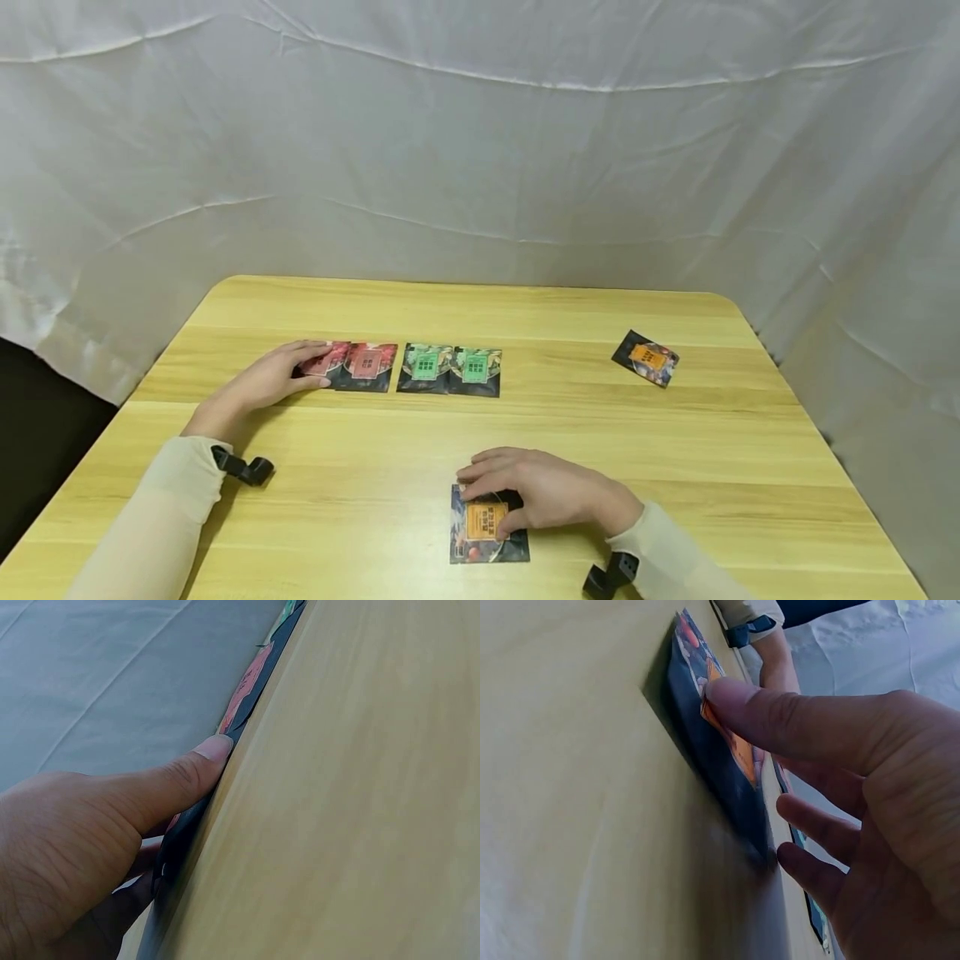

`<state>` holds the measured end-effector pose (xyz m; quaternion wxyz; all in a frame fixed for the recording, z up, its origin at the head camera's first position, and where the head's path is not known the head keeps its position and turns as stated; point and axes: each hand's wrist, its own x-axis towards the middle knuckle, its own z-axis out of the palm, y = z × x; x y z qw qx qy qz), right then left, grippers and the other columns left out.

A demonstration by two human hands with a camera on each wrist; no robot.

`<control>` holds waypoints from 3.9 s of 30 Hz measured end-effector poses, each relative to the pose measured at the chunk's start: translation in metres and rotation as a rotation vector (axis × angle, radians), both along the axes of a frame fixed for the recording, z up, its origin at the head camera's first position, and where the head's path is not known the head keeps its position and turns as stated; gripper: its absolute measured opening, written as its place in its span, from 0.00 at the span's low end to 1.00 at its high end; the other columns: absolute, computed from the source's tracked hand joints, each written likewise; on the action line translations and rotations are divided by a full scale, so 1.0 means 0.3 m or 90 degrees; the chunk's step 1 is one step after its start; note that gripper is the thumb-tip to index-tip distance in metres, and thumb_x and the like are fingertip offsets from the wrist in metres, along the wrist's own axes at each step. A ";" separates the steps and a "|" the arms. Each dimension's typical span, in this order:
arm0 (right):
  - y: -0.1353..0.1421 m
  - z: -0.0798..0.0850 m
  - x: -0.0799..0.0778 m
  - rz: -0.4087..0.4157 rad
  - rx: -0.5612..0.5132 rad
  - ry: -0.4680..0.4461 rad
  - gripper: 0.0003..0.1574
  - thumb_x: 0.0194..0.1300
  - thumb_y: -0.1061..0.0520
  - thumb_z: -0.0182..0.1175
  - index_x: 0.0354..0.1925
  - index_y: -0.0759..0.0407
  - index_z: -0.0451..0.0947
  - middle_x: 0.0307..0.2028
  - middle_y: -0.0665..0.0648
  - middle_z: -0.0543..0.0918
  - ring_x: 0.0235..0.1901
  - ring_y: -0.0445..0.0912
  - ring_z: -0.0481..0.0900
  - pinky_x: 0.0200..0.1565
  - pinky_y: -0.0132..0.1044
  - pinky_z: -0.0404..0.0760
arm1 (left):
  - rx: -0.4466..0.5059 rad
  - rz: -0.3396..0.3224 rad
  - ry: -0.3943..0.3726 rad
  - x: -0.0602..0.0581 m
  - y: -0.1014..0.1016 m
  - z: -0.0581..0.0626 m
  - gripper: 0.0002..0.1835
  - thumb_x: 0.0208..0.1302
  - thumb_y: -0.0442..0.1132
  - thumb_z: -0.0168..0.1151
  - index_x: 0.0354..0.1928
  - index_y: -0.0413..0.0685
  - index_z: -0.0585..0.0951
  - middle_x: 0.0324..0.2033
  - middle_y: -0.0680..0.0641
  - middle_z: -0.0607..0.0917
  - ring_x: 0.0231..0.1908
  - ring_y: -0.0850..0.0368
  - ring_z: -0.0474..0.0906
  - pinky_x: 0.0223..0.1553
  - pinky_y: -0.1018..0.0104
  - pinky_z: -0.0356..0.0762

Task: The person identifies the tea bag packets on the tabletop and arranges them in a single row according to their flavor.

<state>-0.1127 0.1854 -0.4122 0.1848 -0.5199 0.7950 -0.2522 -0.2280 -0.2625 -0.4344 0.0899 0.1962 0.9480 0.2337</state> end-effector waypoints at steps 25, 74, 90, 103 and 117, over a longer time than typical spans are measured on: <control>-0.018 0.008 0.001 0.016 -0.029 0.163 0.26 0.65 0.53 0.66 0.61 0.52 0.79 0.64 0.49 0.75 0.66 0.49 0.68 0.64 0.44 0.69 | -0.003 0.006 -0.003 0.002 0.006 0.004 0.38 0.67 0.54 0.62 0.72 0.42 0.66 0.68 0.32 0.64 0.68 0.31 0.57 0.66 0.36 0.54; 0.177 -0.003 -0.013 -0.210 0.055 0.179 0.29 0.61 0.44 0.68 0.57 0.54 0.82 0.58 0.55 0.79 0.56 0.51 0.78 0.53 0.48 0.80 | -0.004 -0.005 0.008 0.000 0.001 -0.003 0.38 0.67 0.54 0.62 0.71 0.40 0.66 0.67 0.31 0.65 0.67 0.30 0.57 0.66 0.36 0.55; 0.215 -0.030 -0.057 -0.279 0.061 0.220 0.28 0.63 0.42 0.65 0.59 0.50 0.81 0.58 0.57 0.78 0.56 0.55 0.76 0.54 0.52 0.78 | -0.005 -0.009 0.001 -0.003 0.001 0.003 0.38 0.68 0.55 0.61 0.72 0.40 0.66 0.68 0.31 0.64 0.67 0.30 0.57 0.66 0.35 0.54; 0.202 -0.033 -0.118 -0.342 0.066 0.207 0.28 0.60 0.45 0.69 0.56 0.54 0.83 0.56 0.59 0.79 0.55 0.57 0.77 0.54 0.54 0.77 | -0.006 -0.003 0.002 -0.004 -0.002 0.004 0.38 0.68 0.55 0.61 0.72 0.40 0.65 0.68 0.30 0.64 0.67 0.30 0.57 0.66 0.36 0.54; 0.198 -0.037 -0.208 -0.400 0.088 0.175 0.30 0.62 0.43 0.67 0.57 0.57 0.82 0.58 0.63 0.78 0.57 0.62 0.74 0.57 0.59 0.73 | -0.006 0.002 -0.002 -0.005 0.004 0.008 0.38 0.68 0.54 0.61 0.72 0.40 0.65 0.68 0.31 0.64 0.68 0.30 0.56 0.66 0.36 0.54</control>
